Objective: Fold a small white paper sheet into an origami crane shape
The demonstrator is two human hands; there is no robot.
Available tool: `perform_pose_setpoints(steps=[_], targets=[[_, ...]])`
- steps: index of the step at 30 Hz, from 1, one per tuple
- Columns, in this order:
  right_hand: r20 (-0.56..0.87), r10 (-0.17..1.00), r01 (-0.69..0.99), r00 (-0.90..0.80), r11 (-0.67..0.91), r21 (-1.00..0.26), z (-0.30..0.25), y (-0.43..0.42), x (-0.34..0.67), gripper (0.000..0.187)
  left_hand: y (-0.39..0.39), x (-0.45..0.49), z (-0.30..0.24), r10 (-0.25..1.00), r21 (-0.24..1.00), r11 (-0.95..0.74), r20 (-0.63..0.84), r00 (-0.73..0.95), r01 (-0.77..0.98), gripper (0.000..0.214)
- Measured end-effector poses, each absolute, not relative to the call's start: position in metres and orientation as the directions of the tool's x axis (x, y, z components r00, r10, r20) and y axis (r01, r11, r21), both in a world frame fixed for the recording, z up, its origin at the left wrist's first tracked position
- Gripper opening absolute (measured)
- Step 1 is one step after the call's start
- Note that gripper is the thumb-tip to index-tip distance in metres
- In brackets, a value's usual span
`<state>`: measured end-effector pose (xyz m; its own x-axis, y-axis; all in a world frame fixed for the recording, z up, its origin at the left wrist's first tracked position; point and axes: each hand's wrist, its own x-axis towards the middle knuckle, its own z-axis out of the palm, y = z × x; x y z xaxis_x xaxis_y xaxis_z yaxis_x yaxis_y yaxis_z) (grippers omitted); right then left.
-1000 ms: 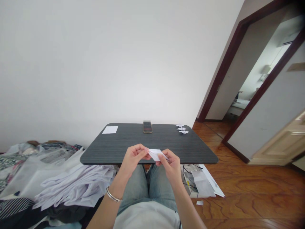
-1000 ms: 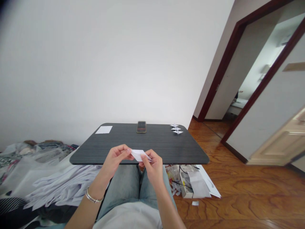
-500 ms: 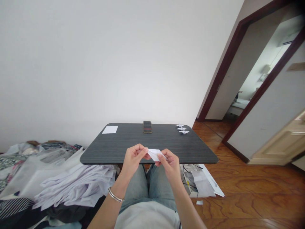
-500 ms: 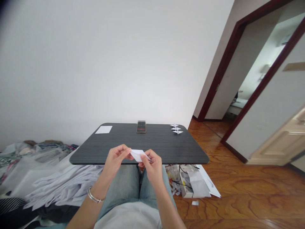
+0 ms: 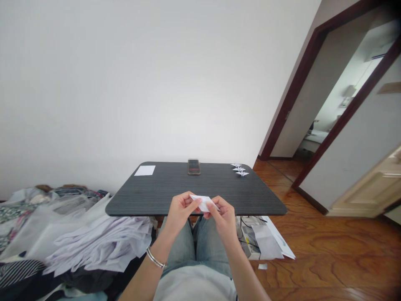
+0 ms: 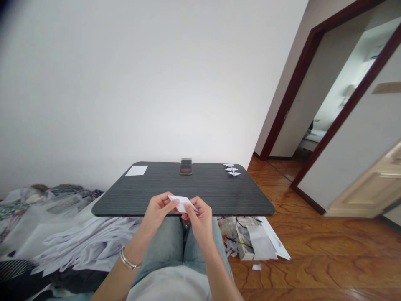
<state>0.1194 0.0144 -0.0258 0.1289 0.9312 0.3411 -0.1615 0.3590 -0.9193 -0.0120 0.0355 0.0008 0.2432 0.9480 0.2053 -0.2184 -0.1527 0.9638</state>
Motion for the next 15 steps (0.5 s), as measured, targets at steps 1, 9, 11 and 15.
perform_pose_setpoints(steps=[1,9,11,15], targets=[[0.340,0.932,-0.159,0.127,0.358,-0.920,-0.0255,0.0141,0.1191,0.023,0.0352,-0.0113,0.0007,0.949,0.964,-0.158,0.208,0.237,-0.213,0.027],[0.336,0.935,-0.166,0.114,0.352,-0.921,-0.0248,0.0136,0.1193,0.022,0.0338,-0.0118,0.0008,0.943,0.957,-0.217,0.256,0.210,-0.191,0.025],[0.337,0.935,-0.173,0.107,0.351,-0.920,-0.0253,0.0136,0.1191,0.022,0.0340,-0.0122,0.0005,0.943,0.956,-0.223,0.261,0.208,-0.190,0.025],[0.333,0.936,-0.180,0.113,0.349,-0.920,-0.0260,0.0137,0.1185,0.023,0.0341,-0.0117,0.0003,0.943,0.956,-0.226,0.264,0.204,-0.188,0.026]])
